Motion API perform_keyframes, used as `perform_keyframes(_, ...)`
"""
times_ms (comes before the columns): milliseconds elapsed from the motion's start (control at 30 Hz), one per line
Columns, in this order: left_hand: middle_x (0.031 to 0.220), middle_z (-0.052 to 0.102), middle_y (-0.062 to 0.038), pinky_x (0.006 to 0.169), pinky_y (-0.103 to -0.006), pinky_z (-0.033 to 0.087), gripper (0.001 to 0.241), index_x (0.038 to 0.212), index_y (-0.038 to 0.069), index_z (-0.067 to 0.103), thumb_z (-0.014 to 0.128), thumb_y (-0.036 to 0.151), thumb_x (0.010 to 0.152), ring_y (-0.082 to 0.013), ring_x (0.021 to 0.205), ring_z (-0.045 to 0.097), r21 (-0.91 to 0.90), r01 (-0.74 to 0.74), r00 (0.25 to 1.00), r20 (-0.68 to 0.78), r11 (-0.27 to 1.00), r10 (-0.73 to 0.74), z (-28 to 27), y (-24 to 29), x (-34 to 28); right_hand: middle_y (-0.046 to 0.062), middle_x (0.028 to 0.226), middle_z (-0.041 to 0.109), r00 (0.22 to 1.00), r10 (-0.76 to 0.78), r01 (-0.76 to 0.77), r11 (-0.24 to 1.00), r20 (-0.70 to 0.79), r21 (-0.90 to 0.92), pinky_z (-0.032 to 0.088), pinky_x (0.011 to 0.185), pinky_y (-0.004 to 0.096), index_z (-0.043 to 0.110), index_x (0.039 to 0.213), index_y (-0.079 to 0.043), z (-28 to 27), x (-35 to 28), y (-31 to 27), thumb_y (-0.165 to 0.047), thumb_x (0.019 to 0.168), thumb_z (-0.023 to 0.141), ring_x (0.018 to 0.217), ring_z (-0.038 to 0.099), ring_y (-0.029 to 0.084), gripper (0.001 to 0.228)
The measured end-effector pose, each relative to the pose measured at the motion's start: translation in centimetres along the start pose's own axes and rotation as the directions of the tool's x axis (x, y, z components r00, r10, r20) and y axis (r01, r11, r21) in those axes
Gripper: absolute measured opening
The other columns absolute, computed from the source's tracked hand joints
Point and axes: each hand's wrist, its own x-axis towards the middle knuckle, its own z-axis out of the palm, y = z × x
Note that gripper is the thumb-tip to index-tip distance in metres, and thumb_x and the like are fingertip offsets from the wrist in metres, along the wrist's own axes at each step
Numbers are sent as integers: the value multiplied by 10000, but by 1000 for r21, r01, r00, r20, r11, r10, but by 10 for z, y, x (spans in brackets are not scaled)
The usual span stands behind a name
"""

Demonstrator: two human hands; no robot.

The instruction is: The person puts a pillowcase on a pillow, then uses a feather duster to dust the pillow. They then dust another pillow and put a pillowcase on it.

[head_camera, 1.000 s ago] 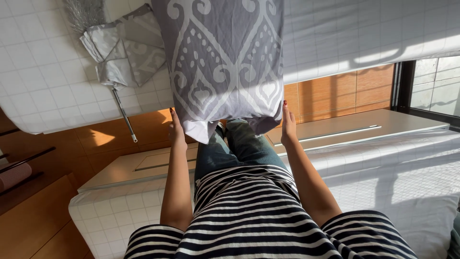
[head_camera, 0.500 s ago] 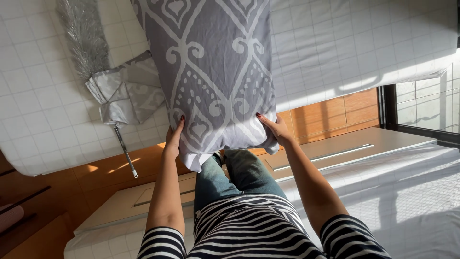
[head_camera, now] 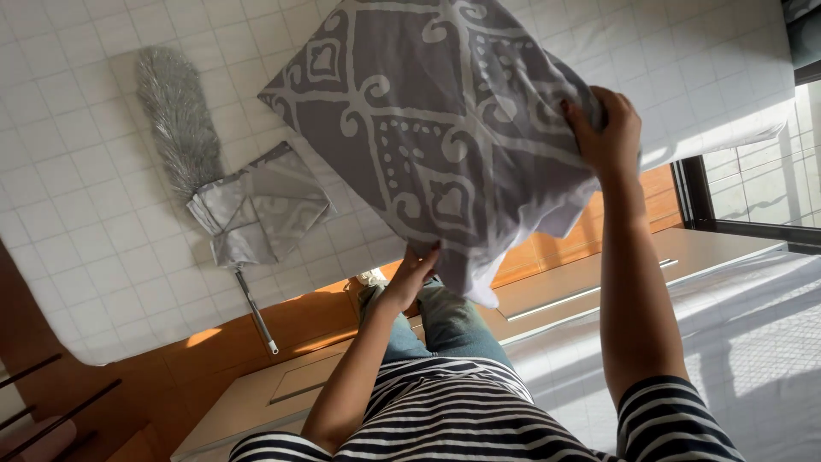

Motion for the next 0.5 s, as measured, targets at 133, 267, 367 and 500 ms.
perform_keyframes(133, 1634, 290, -172, 1175, -426, 330, 1070, 1641, 150, 29, 677, 582, 908, -292, 1494, 324, 294, -190, 971, 197, 937, 135, -11, -51, 38, 236, 1384, 622, 995, -80, 72, 989, -57, -126, 432, 1061, 518, 673, 1347, -34, 24, -6, 4, -297, 998, 822, 1278, 510, 419, 462)
perform_keyframes(267, 1589, 363, -196, 1141, -466, 370, 785, 1508, 128, 396, 711, 503, 894, -365, 1437, 374, 854, -101, 993, 58, 510, 100, -86, -69, 48, 266, 1609, 391, 993, -98, 109, 978, 70, -179, 292, 1181, 642, 604, 1465, -144, 119, -84, 0, -337, 1035, 760, 1465, 303, 520, 496)
perform_keyframes(367, 1473, 502, -190, 1130, -483, 385, 628, 1415, 95, 528, 735, 360, 885, -383, 1371, 457, 918, 10, 906, -176, 397, 384, -182, -76, 30, 239, 1688, 208, 956, 6, 28, 993, 295, -110, 214, 1171, 687, 437, 1563, -215, 171, -138, -22, -366, 928, 763, 1529, 137, 530, 730)
perform_keyframes(500, 1450, 452, -291, 1163, -538, 363, 822, 1510, -23, 338, 768, 154, 833, -440, 1385, 432, 849, 261, 445, -529, 460, 723, -289, -65, -39, 187, 1744, 73, 939, 81, -25, 985, 334, -169, 178, 1203, 694, 253, 1665, -257, 206, -166, -47, -330, 901, 770, 1589, 18, 493, 925)
